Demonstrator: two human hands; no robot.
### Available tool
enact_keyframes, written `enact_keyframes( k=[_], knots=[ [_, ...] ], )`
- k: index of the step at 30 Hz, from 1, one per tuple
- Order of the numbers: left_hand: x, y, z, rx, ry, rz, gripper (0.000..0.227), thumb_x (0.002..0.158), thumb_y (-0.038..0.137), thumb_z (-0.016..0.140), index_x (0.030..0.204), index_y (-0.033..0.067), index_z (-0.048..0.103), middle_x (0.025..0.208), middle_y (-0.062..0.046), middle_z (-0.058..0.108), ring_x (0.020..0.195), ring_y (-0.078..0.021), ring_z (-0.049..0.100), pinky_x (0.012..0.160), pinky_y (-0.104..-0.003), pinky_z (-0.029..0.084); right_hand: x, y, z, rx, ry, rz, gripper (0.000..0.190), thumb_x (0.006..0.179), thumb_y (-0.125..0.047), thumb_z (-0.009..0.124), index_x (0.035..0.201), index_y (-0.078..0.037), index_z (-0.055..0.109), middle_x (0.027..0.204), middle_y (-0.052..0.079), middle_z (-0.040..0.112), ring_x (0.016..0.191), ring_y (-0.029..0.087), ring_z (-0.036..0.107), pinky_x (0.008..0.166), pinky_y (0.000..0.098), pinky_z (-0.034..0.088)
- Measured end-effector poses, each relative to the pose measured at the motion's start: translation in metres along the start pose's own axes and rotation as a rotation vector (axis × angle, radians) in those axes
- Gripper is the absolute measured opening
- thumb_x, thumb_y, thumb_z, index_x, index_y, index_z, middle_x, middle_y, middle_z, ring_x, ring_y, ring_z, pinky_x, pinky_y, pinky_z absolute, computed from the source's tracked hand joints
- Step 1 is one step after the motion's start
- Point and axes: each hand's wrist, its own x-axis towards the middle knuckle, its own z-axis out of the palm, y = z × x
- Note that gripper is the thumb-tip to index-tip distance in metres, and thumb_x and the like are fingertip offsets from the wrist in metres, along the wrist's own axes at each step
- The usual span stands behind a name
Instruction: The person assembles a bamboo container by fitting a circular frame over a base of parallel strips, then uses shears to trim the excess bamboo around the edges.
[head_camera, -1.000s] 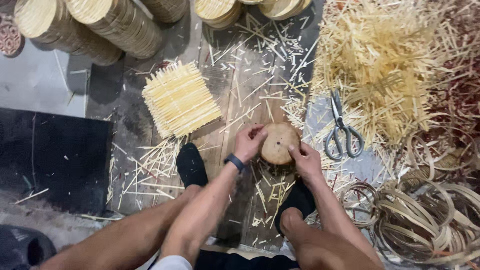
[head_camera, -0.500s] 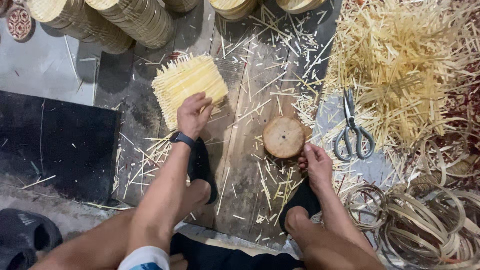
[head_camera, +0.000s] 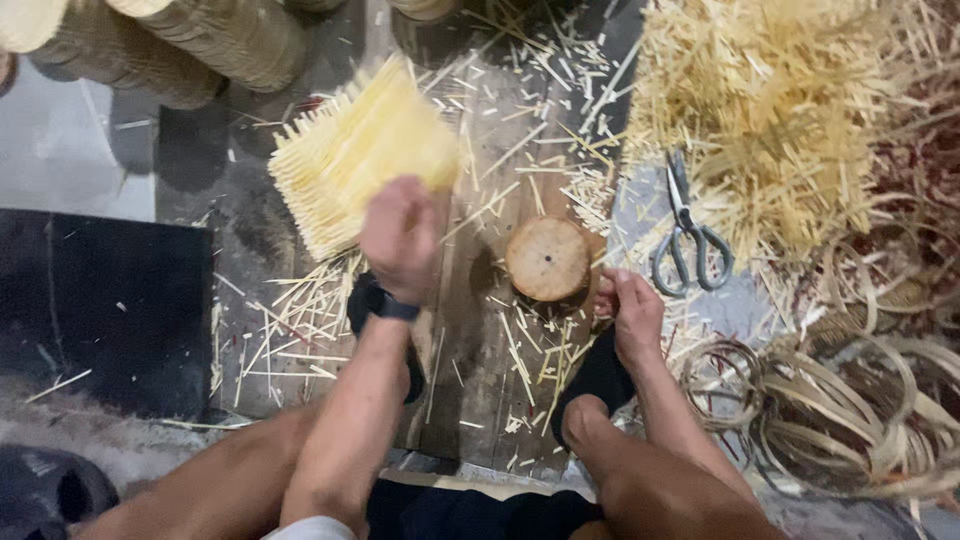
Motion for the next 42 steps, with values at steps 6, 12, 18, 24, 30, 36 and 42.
enact_keyframes(
  k=[6, 12, 18, 24, 30, 36, 42],
  knots=[
    [-0.070, 0.086, 0.034, -0.352, -0.506, 0.232, 0.014, 0.097, 0.012, 0.068, 0.111, 0.0075, 0.067, 0.115, -0.010, 0.073, 0.107, -0.0268, 0.074, 0.094, -0.037, 0.062, 0.017, -0.011, 0.001, 0.225, -0.122, 0.101, 0.035, 0.104, -0.038, 0.059, 0.112, -0.005, 0.064, 0.090, 0.002, 0.066, 0.075, 0.008, 0.063, 0.063, 0.0230, 0.050],
    [-0.089, 0.081, 0.052, -0.535, -0.525, -0.540, 0.014, 0.097, 0.011, 0.066, 0.108, 0.0086, 0.074, 0.099, -0.008, 0.080, 0.068, -0.0175, 0.072, 0.059, -0.028, 0.059, 0.022, -0.004, 0.007, 0.023, -0.087, 0.067, 0.035, 0.106, -0.038, 0.067, 0.112, -0.003, 0.068, 0.086, -0.001, 0.060, 0.067, 0.005, 0.051, 0.055, 0.0205, 0.040],
    [-0.068, 0.071, 0.036, -0.545, -0.482, -0.452, 0.013, 0.098, 0.011, 0.069, 0.109, 0.0040, 0.072, 0.098, -0.010, 0.077, 0.086, -0.0175, 0.076, 0.078, -0.030, 0.062, 0.013, -0.037, 0.028, 0.125, -0.146, 0.096, 0.040, 0.096, -0.039, 0.061, 0.108, -0.002, 0.069, 0.088, 0.006, 0.075, 0.069, 0.012, 0.070, 0.054, 0.0279, 0.057],
    [-0.040, 0.069, 0.034, -0.400, -0.316, -0.240, 0.013, 0.102, 0.010, 0.064, 0.113, 0.0081, 0.070, 0.111, -0.010, 0.077, 0.096, -0.0165, 0.074, 0.082, -0.030, 0.063, 0.007, -0.055, 0.039, -0.124, -0.154, 0.057, 0.026, 0.097, -0.018, 0.067, 0.108, 0.004, 0.070, 0.087, 0.013, 0.074, 0.066, 0.016, 0.070, 0.057, 0.0291, 0.061],
    [0.022, 0.037, 0.010, -0.329, -0.060, -0.039, 0.015, 0.104, -0.003, 0.067, 0.117, 0.0034, 0.065, 0.117, -0.015, 0.073, 0.109, -0.0244, 0.073, 0.094, -0.035, 0.062, -0.002, -0.015, 0.010, -0.243, -0.014, 0.082, 0.014, 0.096, -0.011, 0.069, 0.101, 0.003, 0.070, 0.080, 0.007, 0.069, 0.066, 0.011, 0.067, 0.059, 0.0300, 0.064],
    [0.003, 0.024, 0.034, 0.006, -0.201, 0.009, 0.038, 0.091, 0.019, 0.082, 0.121, 0.0018, 0.066, 0.120, -0.018, 0.071, 0.112, -0.0316, 0.068, 0.099, -0.039, 0.055, -0.004, 0.000, -0.004, -0.459, -0.021, 0.111, 0.024, 0.091, -0.014, 0.077, 0.108, 0.001, 0.071, 0.089, 0.005, 0.068, 0.079, 0.011, 0.065, 0.072, 0.0280, 0.059],
    [-0.073, -0.006, 0.081, -0.311, -0.561, -0.806, 0.051, 0.077, 0.027, 0.090, 0.114, -0.0027, 0.070, 0.095, -0.009, 0.073, 0.085, -0.0173, 0.069, 0.077, -0.030, 0.057, 0.024, -0.017, 0.013, -0.341, -0.027, 0.038, 0.033, 0.088, -0.018, 0.079, 0.112, 0.001, 0.067, 0.092, 0.003, 0.071, 0.079, 0.007, 0.063, 0.070, 0.0214, 0.051]
  ],
)
